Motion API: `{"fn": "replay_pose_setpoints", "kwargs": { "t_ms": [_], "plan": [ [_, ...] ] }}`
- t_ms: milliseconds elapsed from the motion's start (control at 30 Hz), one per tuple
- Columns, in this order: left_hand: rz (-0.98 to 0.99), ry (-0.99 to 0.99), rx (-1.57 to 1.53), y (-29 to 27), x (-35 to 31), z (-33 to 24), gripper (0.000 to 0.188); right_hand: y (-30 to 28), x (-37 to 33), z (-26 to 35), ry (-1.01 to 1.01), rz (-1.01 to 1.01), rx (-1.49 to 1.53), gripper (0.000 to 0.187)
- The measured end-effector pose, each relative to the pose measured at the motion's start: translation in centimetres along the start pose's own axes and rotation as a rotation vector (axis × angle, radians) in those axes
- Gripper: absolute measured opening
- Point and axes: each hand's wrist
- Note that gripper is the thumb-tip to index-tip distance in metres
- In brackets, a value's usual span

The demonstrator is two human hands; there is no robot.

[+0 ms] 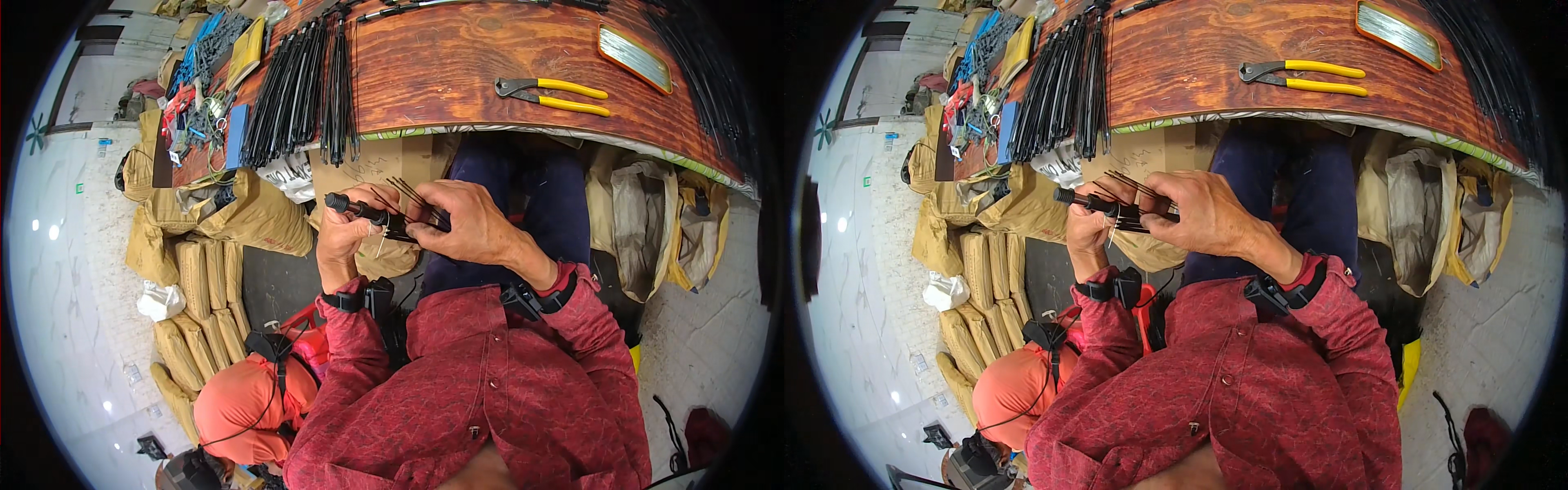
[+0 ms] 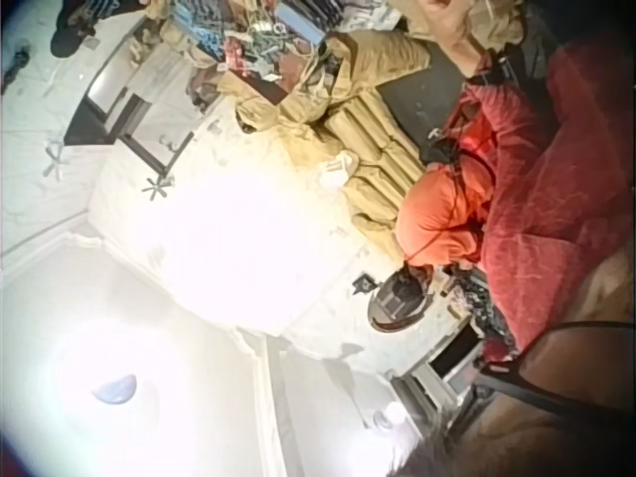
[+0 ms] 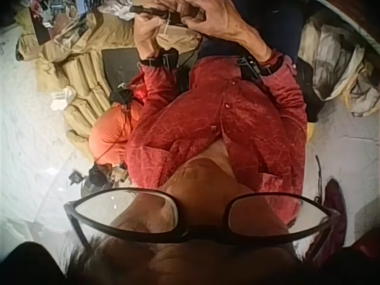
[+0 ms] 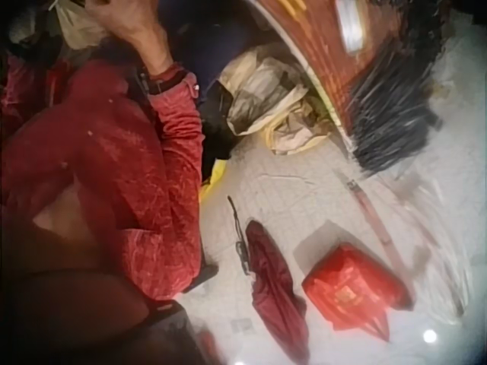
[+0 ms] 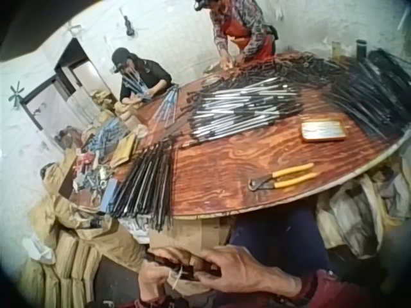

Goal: Assembling black wires by attaching small components and using pliers to crimp or secure them.

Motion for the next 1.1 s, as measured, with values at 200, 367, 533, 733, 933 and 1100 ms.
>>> {"fn": "replay_pose_setpoints", "kwargs": {
  "t_ms": [200, 367, 533, 733, 933, 1100],
  "plan": [
    [-0.008, 0.005, 0.010, 0.4, 0.2, -0.1, 0.037, -0.2, 0.1, -0.7, -0.048, 0.053, -0.013, 0.025],
    [0.009, 0.028, 0.005, 0.3, 0.2, 0.1, 0.036, -0.7, 0.3, -0.8, -0.010, 0.099, -0.044, 0.026],
    [-0.010, -0.013, 0.001, 0.3, 0.2, -0.1, 0.037, -0.9, 0.4, -1.1, 0.007, 0.032, 0.004, 0.026],
    [-0.012, -0.070, -0.025, -0.2, 0.0, 0.1, 0.036, -0.5, 0.3, -1.2, -0.003, -0.010, 0.015, 0.025],
    [0.032, -0.090, -0.023, 0.0, 0.2, -0.5, 0.037, -0.4, 0.3, -1.1, 0.010, -0.031, -0.006, 0.025],
    [0.049, -0.058, -0.062, 0.2, 0.2, -0.3, 0.038, -0.4, 0.3, -1.2, 0.020, -0.022, -0.001, 0.024]
  ]
}}
Point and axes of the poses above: each hand's wrist, its own x-axis towards the middle knuckle, its own y-axis out of the palm, z = x × y, and after that the axes turned 11 degrees about x, right-handed
